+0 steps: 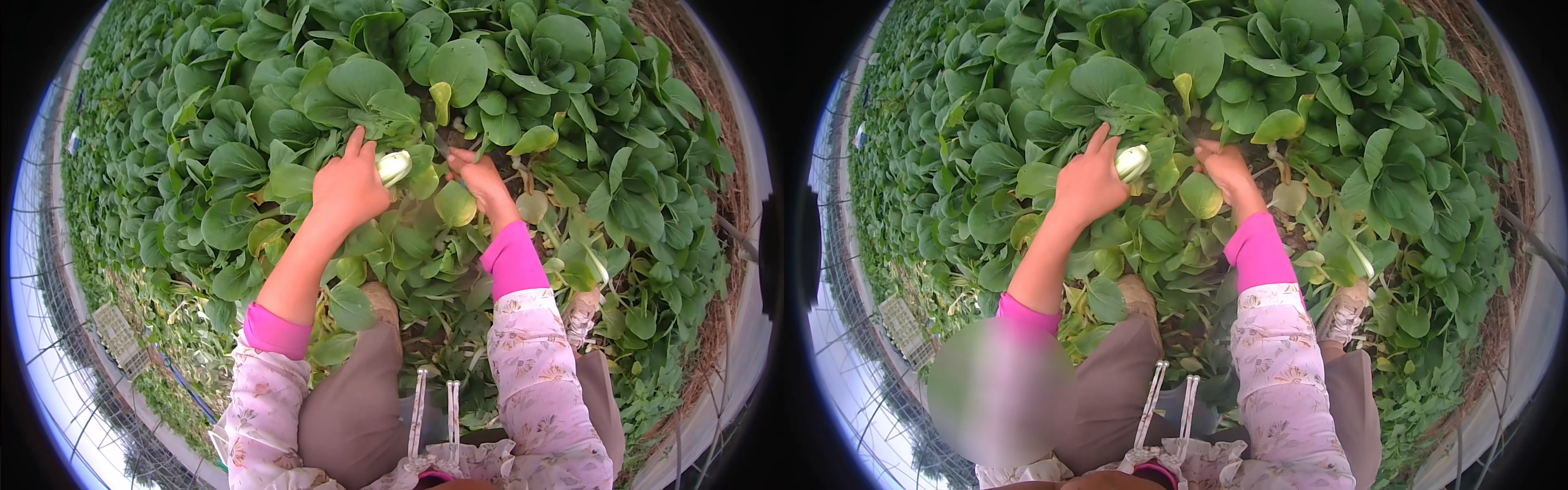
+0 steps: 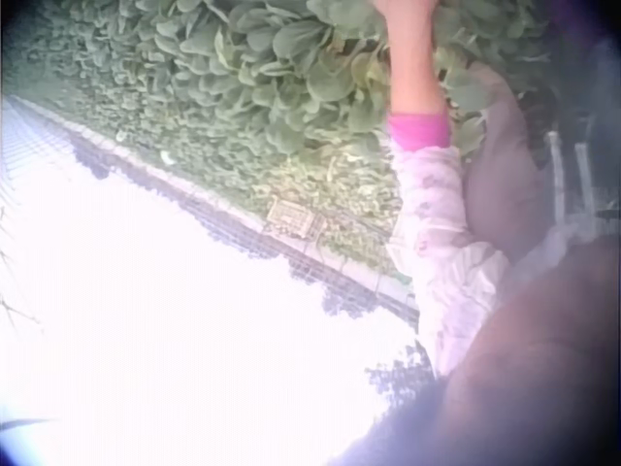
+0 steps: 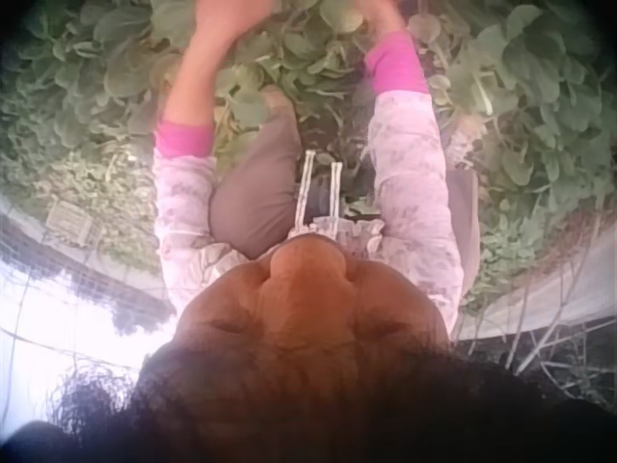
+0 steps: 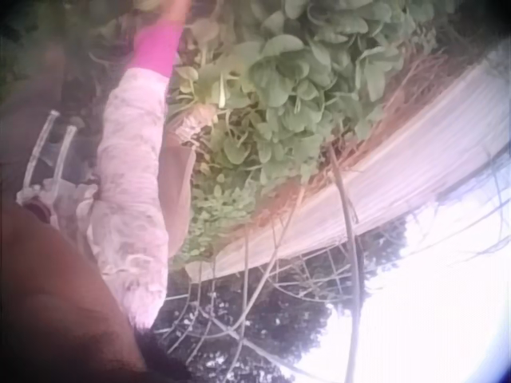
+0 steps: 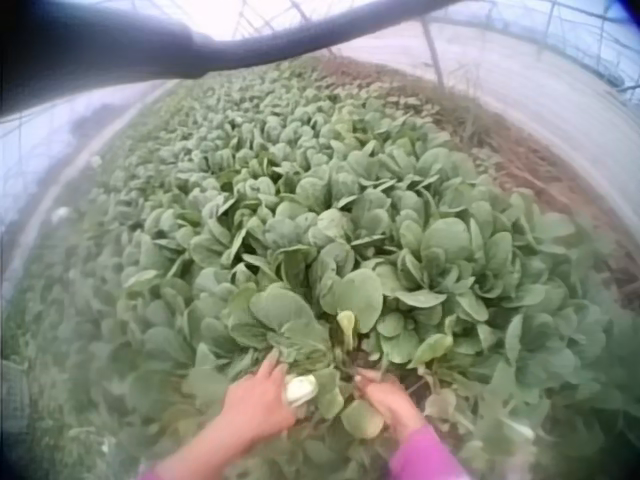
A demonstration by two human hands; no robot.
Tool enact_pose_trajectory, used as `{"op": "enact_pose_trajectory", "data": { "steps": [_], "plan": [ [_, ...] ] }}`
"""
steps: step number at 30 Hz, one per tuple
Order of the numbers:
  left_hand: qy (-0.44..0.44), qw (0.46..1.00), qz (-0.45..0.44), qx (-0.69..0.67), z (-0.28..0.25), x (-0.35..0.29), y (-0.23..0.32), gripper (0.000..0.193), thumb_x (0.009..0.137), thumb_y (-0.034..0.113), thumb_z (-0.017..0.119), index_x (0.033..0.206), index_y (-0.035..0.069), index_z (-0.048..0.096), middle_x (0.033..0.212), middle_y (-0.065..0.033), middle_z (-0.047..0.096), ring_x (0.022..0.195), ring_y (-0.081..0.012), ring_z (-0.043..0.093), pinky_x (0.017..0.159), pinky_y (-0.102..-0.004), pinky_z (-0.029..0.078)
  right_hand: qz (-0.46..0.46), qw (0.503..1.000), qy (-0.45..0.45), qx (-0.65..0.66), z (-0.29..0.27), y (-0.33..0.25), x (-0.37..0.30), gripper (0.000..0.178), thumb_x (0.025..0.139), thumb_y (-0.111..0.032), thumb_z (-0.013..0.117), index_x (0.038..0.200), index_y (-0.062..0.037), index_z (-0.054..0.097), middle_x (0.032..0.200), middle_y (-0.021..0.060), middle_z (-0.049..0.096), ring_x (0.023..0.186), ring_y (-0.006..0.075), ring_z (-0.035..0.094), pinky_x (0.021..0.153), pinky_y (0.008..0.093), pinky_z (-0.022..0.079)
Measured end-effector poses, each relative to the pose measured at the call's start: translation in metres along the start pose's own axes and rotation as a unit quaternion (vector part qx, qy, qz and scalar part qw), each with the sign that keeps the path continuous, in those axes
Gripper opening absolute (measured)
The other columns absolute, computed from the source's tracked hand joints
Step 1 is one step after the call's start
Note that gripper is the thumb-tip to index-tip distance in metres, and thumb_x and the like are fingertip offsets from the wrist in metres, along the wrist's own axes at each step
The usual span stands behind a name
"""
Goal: The person harvests bok choy in a field using a knife to cut the stems and places the harvested vegetables into a white basket.
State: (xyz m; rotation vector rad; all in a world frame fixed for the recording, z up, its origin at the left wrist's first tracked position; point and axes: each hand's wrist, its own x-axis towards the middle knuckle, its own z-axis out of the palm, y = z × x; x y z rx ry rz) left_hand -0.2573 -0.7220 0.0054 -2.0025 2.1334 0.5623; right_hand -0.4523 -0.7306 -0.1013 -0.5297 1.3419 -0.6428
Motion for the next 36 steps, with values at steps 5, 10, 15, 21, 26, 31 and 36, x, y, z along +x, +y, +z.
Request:
{"op": "enact_pose_trajectory", "data": {
  "steps": [5,10,15,21,26,31,36],
  "plan": [
    [0.002,1.0,0.006,0.001,-0.001,-0.004,0.0,0.063,0.066,0.014,0.058,0.127,0.01,0.045,0.139,-0.0172,0.036,0.087,-0.0369,0.06,0.08,-0.0413,0.048,0.087,0.992,-0.095,0.011,-0.01,-0.015,0.007,0.041,0.09,-0.023,0.053,0.127,-0.0082,0.045,0.07,0.0021,0.053,0.05,0.0114,0.045,0.039,0.0262,0.037],
    [-0.036,0.999,0.012,-0.004,-0.013,0.007,0.01,0.065,0.065,0.015,0.059,0.128,0.017,0.045,0.136,-0.022,0.036,0.091,-0.0378,0.06,0.08,-0.0419,0.049,0.095,0.994,-0.038,-0.025,0.014,-0.024,0.018,0.029,0.09,-0.022,0.052,0.116,-0.0087,0.052,0.066,0.001,0.05,0.049,0.0103,0.043,0.039,0.0249,0.035],
    [-0.069,0.998,-0.003,0.007,-0.017,0.02,0.009,0.05,0.072,0.018,0.052,0.122,0.01,0.05,0.126,-0.0224,0.041,0.091,-0.0378,0.061,0.08,-0.0433,0.049,0.079,0.989,-0.054,-0.116,0.026,-0.028,0.026,0.026,0.091,-0.023,0.048,0.112,-0.0082,0.054,0.063,0.0011,0.05,0.047,0.0112,0.042,0.039,0.0272,0.034],
    [-0.124,0.99,-0.048,-0.04,-0.022,0.001,0.008,0.06,0.067,0.018,0.056,0.126,0.01,0.049,0.133,-0.0138,0.04,0.102,-0.0344,0.056,0.088,-0.0413,0.045,0.07,0.946,0.001,-0.318,0.026,-0.031,0.004,0.033,0.091,-0.018,0.045,0.12,-0.0024,0.051,0.066,0.005,0.053,0.053,0.0187,0.05,0.048,0.0342,0.043],
    [-0.077,0.995,-0.04,-0.041,-0.012,0.002,-0.001,0.059,0.068,0.017,0.056,0.125,0.005,0.048,0.131,-0.0126,0.042,0.099,-0.0335,0.058,0.084,-0.0414,0.047,-0.057,0.89,-0.01,-0.453,0.054,-0.014,0.036,0.039,0.083,-0.016,0.052,0.118,0.0016,0.055,0.117,0.0218,0.057,0.106,0.0332,0.057,0.089,0.035,0.044],
    [-0.036,0.997,0.007,-0.073,-0.01,-0.016,0.008,0.063,0.066,0.022,0.065,0.124,0.005,0.047,0.133,-0.0095,0.042,0.094,-0.0326,0.06,0.082,-0.0396,0.048,-0.119,0.896,0.033,-0.426,0.025,-0.005,0.011,0.03,0.086,-0.022,0.048,0.107,-0.0051,0.06,0.105,0.0197,0.061,0.099,0.036,0.058,0.084,0.042,0.047],
    [0.03,0.987,0.064,-0.147,-0.011,-0.038,0.004,0.065,0.065,0.019,0.067,0.126,0.009,0.046,0.133,-0.0093,0.042,0.09,-0.0345,0.06,0.081,-0.0391,0.048,-0.249,0.906,0.121,-0.321,0.0,0.015,-0.028,0.034,0.086,-0.023,0.054,0.117,-0.0089,0.058,0.09,0.0166,0.066,0.084,0.0322,0.064,0.073,0.0371,0.049]
  ]
}}
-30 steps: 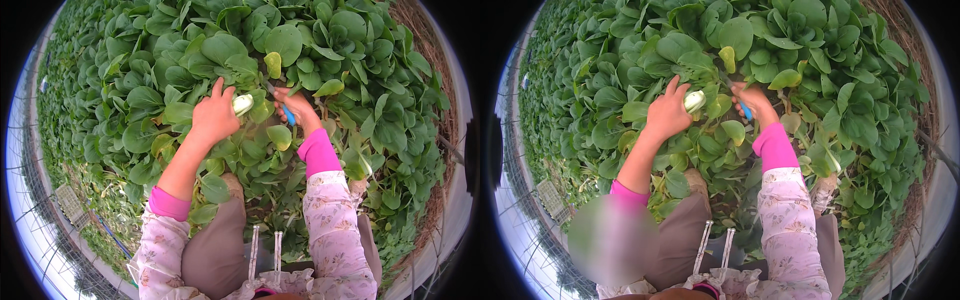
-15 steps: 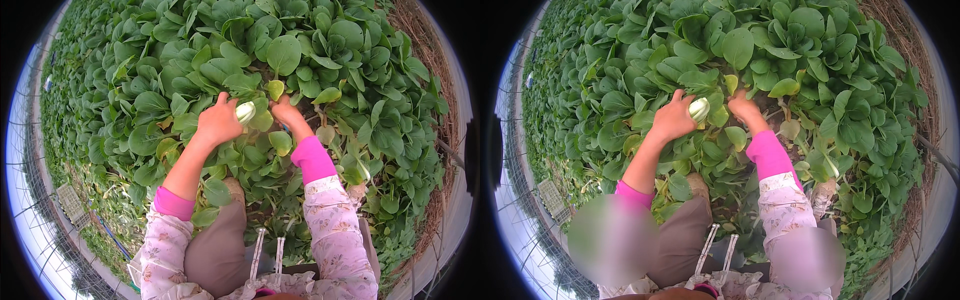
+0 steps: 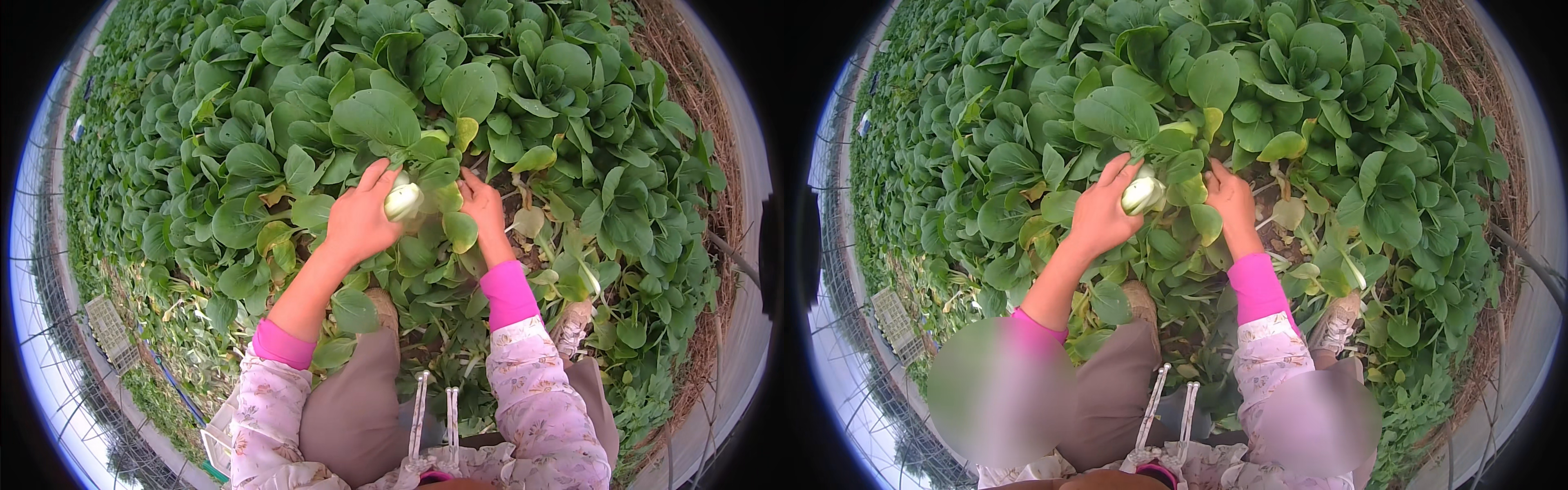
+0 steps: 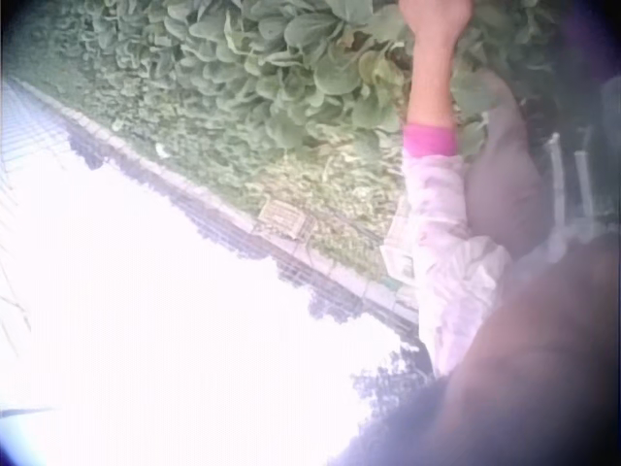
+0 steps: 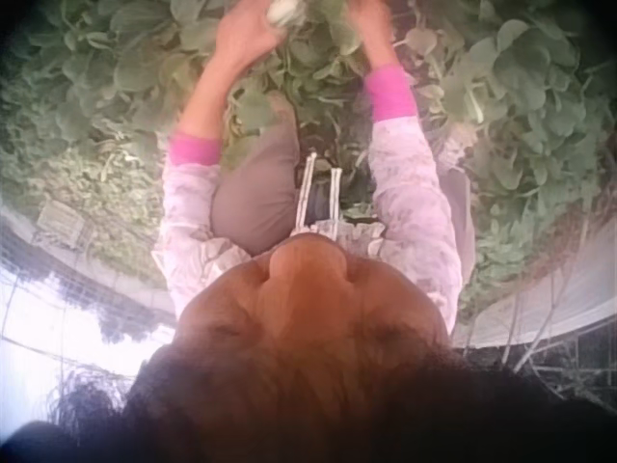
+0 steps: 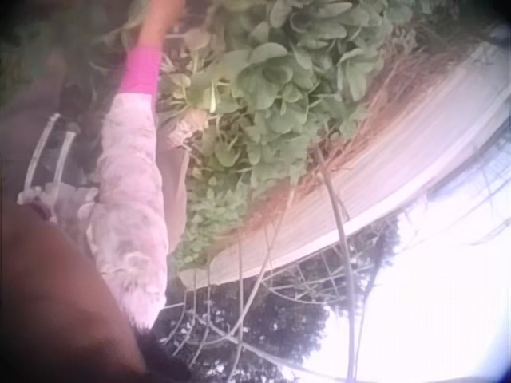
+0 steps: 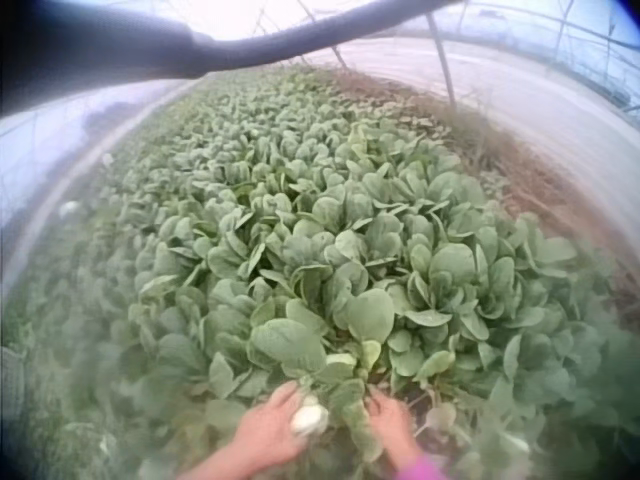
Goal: The person harvests bok choy in a field using a knife to cut the stems and places the harvested vegetables into a white basket.
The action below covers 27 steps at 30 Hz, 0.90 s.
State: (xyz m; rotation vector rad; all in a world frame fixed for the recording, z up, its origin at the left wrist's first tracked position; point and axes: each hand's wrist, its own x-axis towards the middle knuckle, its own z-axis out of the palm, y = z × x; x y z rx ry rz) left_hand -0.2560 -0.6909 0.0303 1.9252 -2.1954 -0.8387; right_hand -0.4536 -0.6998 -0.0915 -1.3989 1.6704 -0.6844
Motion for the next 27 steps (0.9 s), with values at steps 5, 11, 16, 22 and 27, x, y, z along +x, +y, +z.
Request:
{"op": "enact_pose_trajectory", "data": {
  "steps": [5,11,16,22,27],
  "plan": [
    [0.055,0.98,0.08,-0.175,-0.014,-0.033,-0.007,0.069,0.062,0.014,0.067,0.129,0.013,0.048,0.134,-0.0142,0.041,0.111,-0.0339,0.052,0.092,-0.0375,0.044,0.024,0.971,0.083,0.221,-0.019,-0.019,-0.03,0.048,0.081,-0.018,0.068,0.124,-0.003,0.053,0.076,0.0007,0.062,0.063,0.0091,0.057,0.058,0.0244,0.046],
    [-0.082,0.925,0.072,-0.363,-0.025,-0.076,0.016,0.075,0.06,0.018,0.071,0.13,0.007,0.048,0.132,-0.016,0.042,0.126,-0.0296,0.036,0.104,-0.0383,0.025,-0.028,0.761,0.0,0.648,-0.044,-0.073,-0.055,0.087,0.066,-0.048,0.078,0.127,0.001,0.04,0.122,0.019,0.052,0.068,0.0147,0.059,0.05,0.0222,0.044],
    [-0.164,0.91,0.09,-0.371,-0.004,-0.1,0.019,0.085,0.061,0.013,0.07,0.139,0.023,0.036,0.14,-0.0204,0.032,0.132,-0.0345,0.03,0.104,-0.0397,0.029,-0.064,0.806,0.034,0.588,-0.063,-0.076,-0.079,0.072,0.067,-0.03,0.081,0.119,0.0033,0.043,0.106,0.0187,0.059,0.062,0.0144,0.056,0.049,0.0234,0.044],
    [-0.066,0.86,0.233,-0.45,-0.02,-0.097,0.028,0.089,0.069,0.023,0.07,0.144,0.009,0.023,0.146,-0.0209,0.024,0.134,-0.0333,0.025,0.106,-0.041,0.023,-0.111,0.889,0.148,0.419,-0.08,-0.076,-0.103,0.06,0.068,-0.013,0.079,0.116,0.0033,0.046,0.098,0.0121,0.06,0.081,0.0177,0.06,0.073,0.0276,0.049],
    [-0.063,0.823,0.138,-0.548,0.002,-0.094,0.044,0.099,0.062,0.017,0.073,0.141,0.005,0.015,0.139,-0.0181,0.034,0.131,-0.0322,0.031,0.109,-0.0449,0.021,-0.063,0.84,0.098,0.531,-0.042,-0.104,-0.133,0.06,0.067,-0.014,0.079,0.115,0.0023,0.046,0.102,0.0122,0.058,0.093,0.02,0.059,0.084,0.0301,0.047]
  ]
}}
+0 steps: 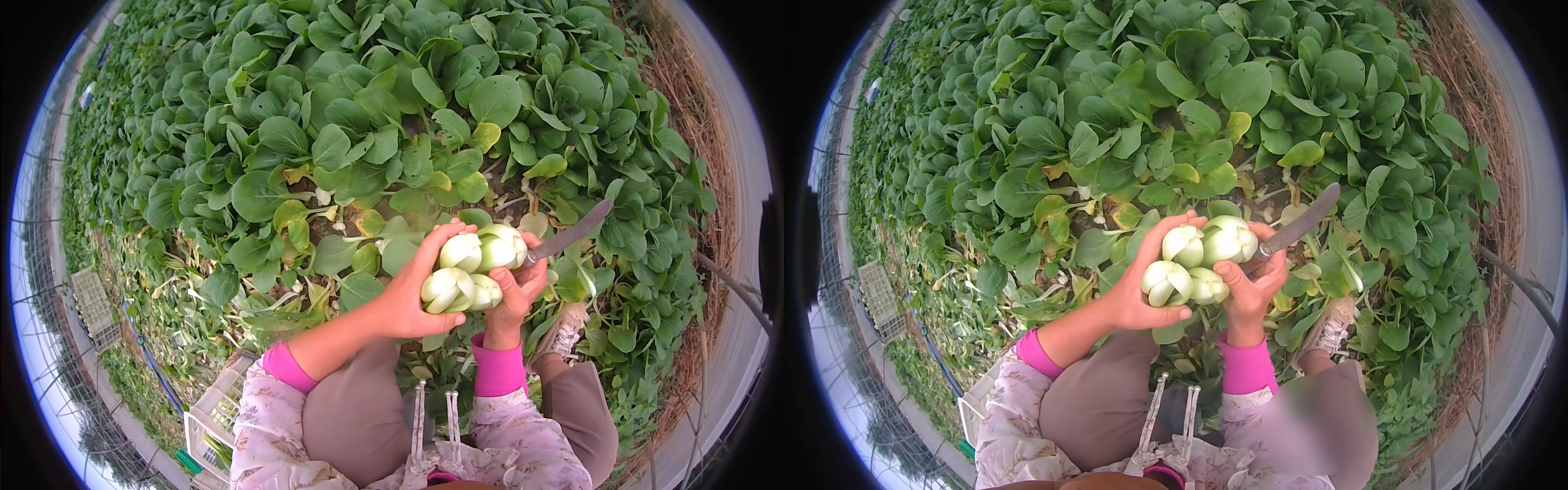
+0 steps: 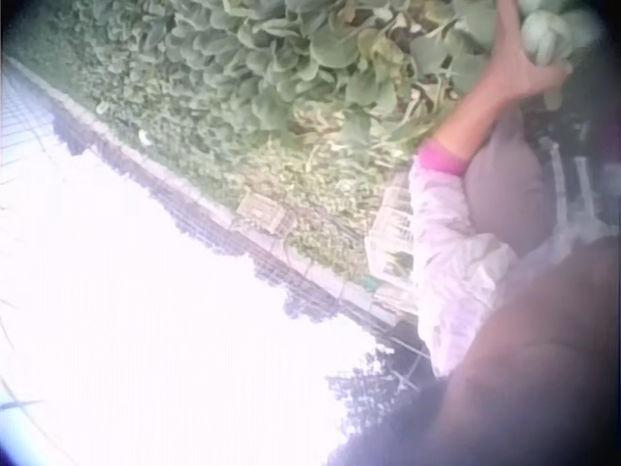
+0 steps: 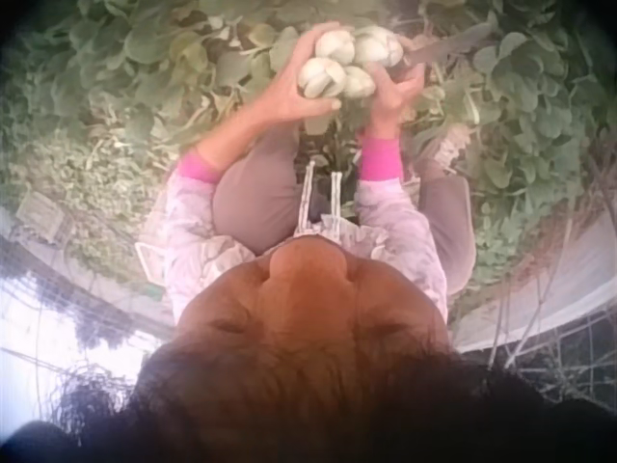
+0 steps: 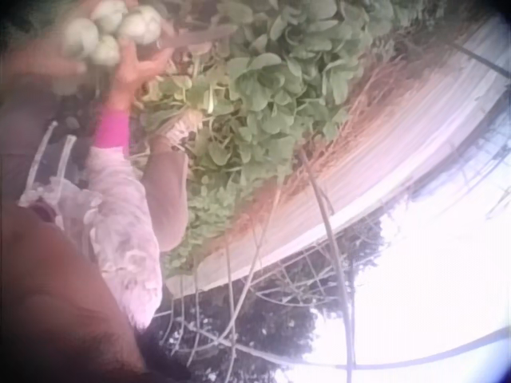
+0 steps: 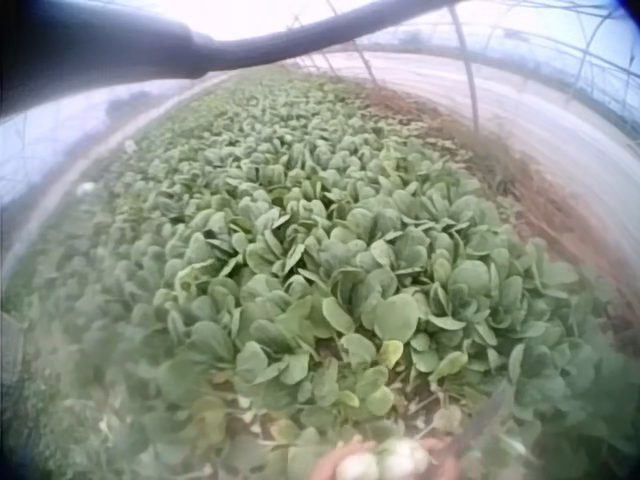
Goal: The person harvests bok choy in a field using a knife to cut the stems and places the harvested vegetables into a white basket.
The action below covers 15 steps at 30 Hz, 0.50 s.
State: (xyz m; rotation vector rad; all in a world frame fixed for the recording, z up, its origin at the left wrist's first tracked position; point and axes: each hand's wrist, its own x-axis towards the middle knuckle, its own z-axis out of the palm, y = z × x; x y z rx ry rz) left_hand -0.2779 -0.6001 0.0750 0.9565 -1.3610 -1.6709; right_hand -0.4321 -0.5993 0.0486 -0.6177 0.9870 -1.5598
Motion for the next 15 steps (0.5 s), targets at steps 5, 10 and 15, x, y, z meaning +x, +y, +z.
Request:
{"op": "enact_pose_trajectory", "data": {
  "steps": [5,10,15],
  "plan": [
    [-0.016,0.996,0.031,0.077,-0.005,0.009,-0.007,0.102,0.058,0.009,0.076,0.14,0.009,0.015,0.131,-0.0154,0.041,0.124,-0.0292,0.04,0.102,-0.0372,0.034,0.011,0.994,0.073,0.079,0.013,0.005,-0.011,0.055,0.072,-0.014,0.075,0.114,0.0013,0.043,0.102,0.0127,0.057,0.093,0.0207,0.057,0.083,0.0318,0.047],
    [-0.02,0.999,-0.032,-0.002,-0.013,0.016,-0.006,0.098,0.058,0.006,0.073,0.14,0.012,0.019,0.13,-0.0132,0.042,0.121,-0.0247,0.042,0.101,-0.0344,0.034,-0.014,0.998,0.05,-0.04,0.006,0.018,-0.005,0.046,0.087,-0.032,0.058,0.115,0.0024,0.045,0.1,0.0124,0.056,0.093,0.0203,0.056,0.082,0.0305,0.046],
    [0.102,0.99,-0.087,-0.038,-0.061,0.004,0.013,0.09,0.055,0.008,0.069,0.136,0.006,0.031,0.127,-0.0119,0.044,0.12,-0.0217,0.043,0.1,-0.0318,0.034,0.07,0.945,-0.041,-0.316,-0.027,0.022,0.024,0.043,0.094,-0.036,0.046,0.109,0.0023,0.06,0.089,0.0059,0.058,0.073,0.0129,0.054,0.066,0.0258,0.043]
  ]
}}
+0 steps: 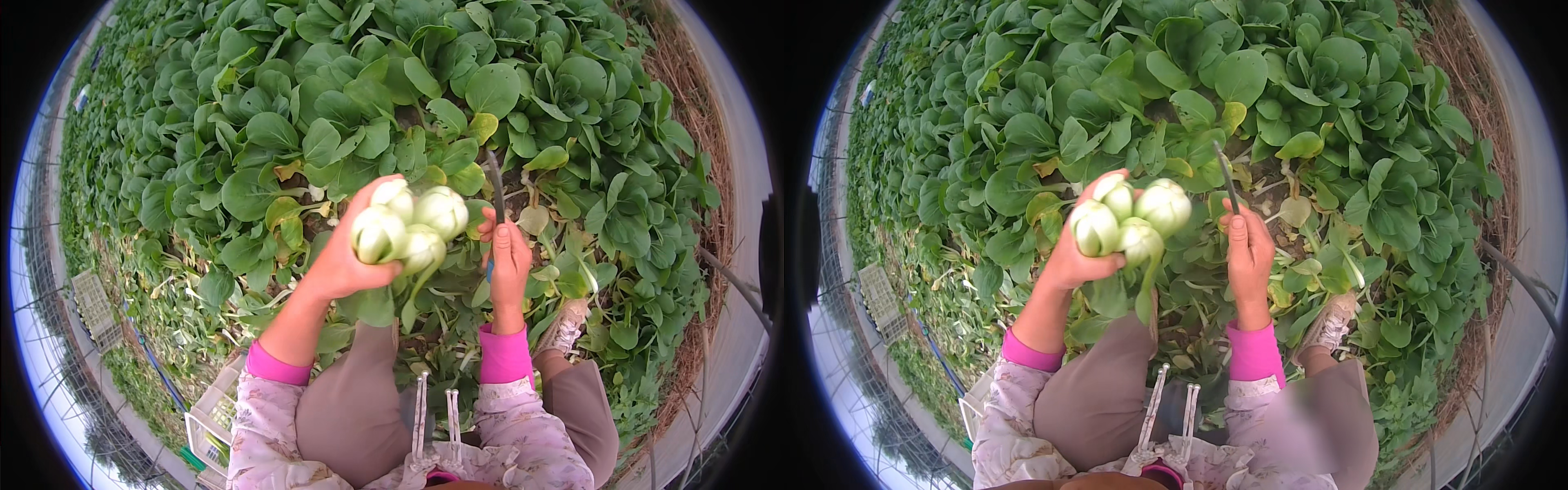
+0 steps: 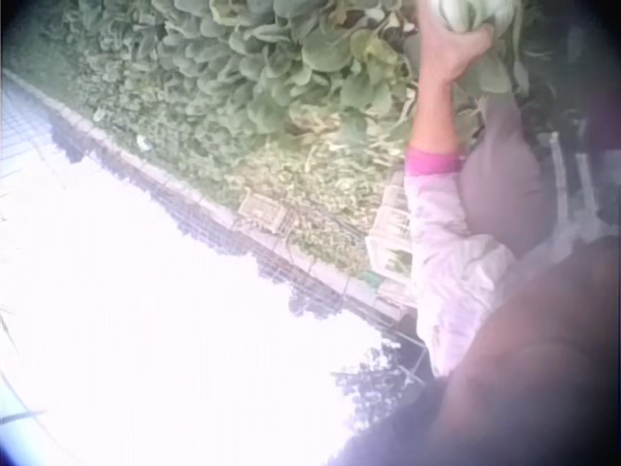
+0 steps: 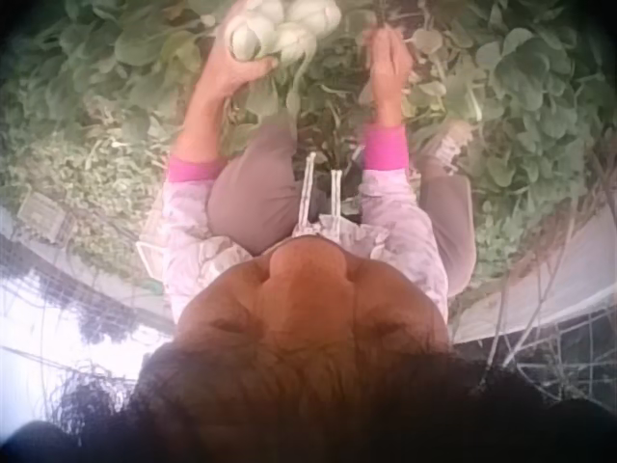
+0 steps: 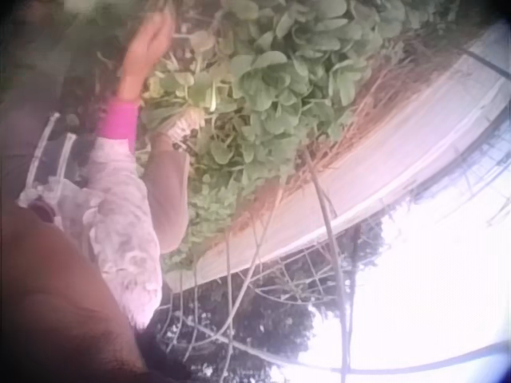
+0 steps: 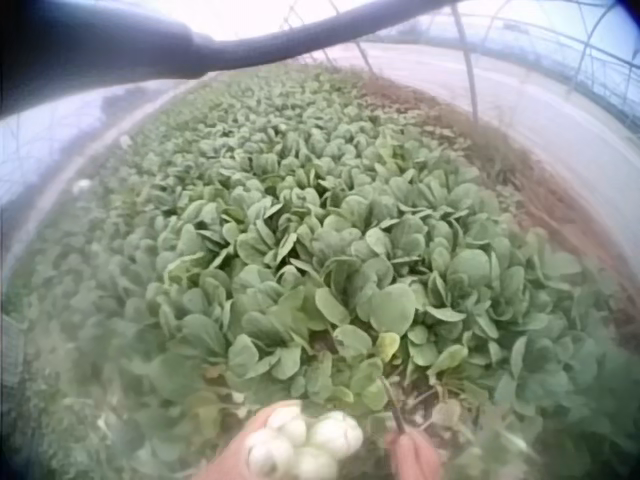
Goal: The person harvests bok choy in a field using a knife to cut the stems and places the harvested vegetables into a white basket.
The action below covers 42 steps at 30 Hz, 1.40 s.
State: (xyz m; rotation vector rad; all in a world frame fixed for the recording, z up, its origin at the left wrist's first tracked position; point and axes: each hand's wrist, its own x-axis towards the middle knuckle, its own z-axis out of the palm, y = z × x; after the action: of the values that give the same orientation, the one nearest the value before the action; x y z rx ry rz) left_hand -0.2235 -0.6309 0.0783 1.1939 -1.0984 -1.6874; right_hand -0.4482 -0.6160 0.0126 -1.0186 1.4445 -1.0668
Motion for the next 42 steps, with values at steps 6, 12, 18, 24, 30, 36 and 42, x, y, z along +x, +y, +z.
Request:
{"op": "enact_pose_trajectory", "data": {
  "steps": [6,12,18,24,30,36,42],
  "plan": [
    [0.037,0.995,0.036,0.081,-0.043,-0.021,0.035,0.084,0.051,0.008,0.063,0.131,0.004,0.038,0.12,-0.0115,0.054,0.114,-0.0218,0.05,0.096,-0.0331,0.039,0.017,0.911,-0.103,-0.399,-0.004,0.007,0.019,0.031,0.08,-0.029,0.061,0.098,-0.004,0.065,0.084,0.0181,0.063,0.072,0.0334,0.062,0.065,0.0398,0.048],
    [-0.145,0.9,-0.01,0.411,0.003,0.025,0.051,0.086,0.049,0.013,0.067,0.13,0.006,0.04,0.119,-0.0152,0.056,0.105,-0.0305,0.057,0.09,-0.0357,0.044,0.044,0.866,-0.065,-0.494,0.046,0.018,0.075,0.029,0.08,-0.029,0.06,0.076,-0.0006,0.062,0.078,0.0175,0.063,0.073,0.0372,0.061,0.064,0.0458,0.048],
    [-0.089,0.8,-0.042,0.592,0.011,0.094,0.001,0.061,0.062,0.023,0.065,0.118,0.008,0.047,0.141,-0.0181,0.034,0.095,-0.0366,0.059,0.078,-0.042,0.048,0.127,0.949,-0.003,-0.287,0.029,0.071,0.082,0.032,0.079,-0.031,0.065,0.085,0.0001,0.065,0.073,0.0205,0.061,0.069,0.0377,0.059,0.064,0.0399,0.045],
    [-0.054,0.705,-0.093,0.701,-0.021,0.089,-0.035,0.051,0.065,0.016,0.055,0.113,0.002,0.047,0.142,-0.024,0.029,0.087,-0.0349,0.064,0.079,-0.0408,0.048,0.158,0.971,0.007,-0.179,0.028,0.088,0.063,0.031,0.083,-0.03,0.06,0.104,-0.0073,0.065,0.088,0.019,0.065,0.082,0.032,0.064,0.073,0.0341,0.048],
    [-0.059,0.674,-0.108,0.729,-0.02,0.081,-0.04,0.046,0.063,0.012,0.054,0.107,-0.001,0.048,0.142,-0.0217,0.031,0.078,-0.0329,0.065,0.077,-0.0409,0.047,0.056,0.91,-0.094,-0.4,0.042,0.037,0.043,0.021,0.084,-0.022,0.055,0.097,-0.0105,0.065,0.082,0.0181,0.064,0.081,0.0362,0.061,0.069,0.0431,0.048],
    [-0.06,0.671,-0.1,0.733,-0.01,0.093,-0.033,0.047,0.062,0.012,0.054,0.106,-0.002,0.049,0.145,-0.0168,0.029,0.079,-0.0325,0.066,0.076,-0.0409,0.047,0.003,0.939,-0.016,-0.344,0.058,0.052,0.067,0.017,0.084,-0.02,0.055,0.082,-0.0042,0.06,0.072,0.0198,0.059,0.065,0.0407,0.056,0.058,0.0448,0.044],
    [-0.083,0.609,-0.159,0.773,-0.009,0.097,-0.048,0.048,0.064,0.017,0.056,0.108,-0.002,0.05,0.148,-0.0175,0.021,0.082,-0.0281,0.067,0.075,-0.0394,0.047,0.053,0.968,-0.016,-0.245,0.055,0.062,0.069,0.021,0.085,-0.02,0.056,0.077,-0.0007,0.057,0.067,0.0226,0.054,0.062,0.0419,0.051,0.056,0.0422,0.041]
  ]
}}
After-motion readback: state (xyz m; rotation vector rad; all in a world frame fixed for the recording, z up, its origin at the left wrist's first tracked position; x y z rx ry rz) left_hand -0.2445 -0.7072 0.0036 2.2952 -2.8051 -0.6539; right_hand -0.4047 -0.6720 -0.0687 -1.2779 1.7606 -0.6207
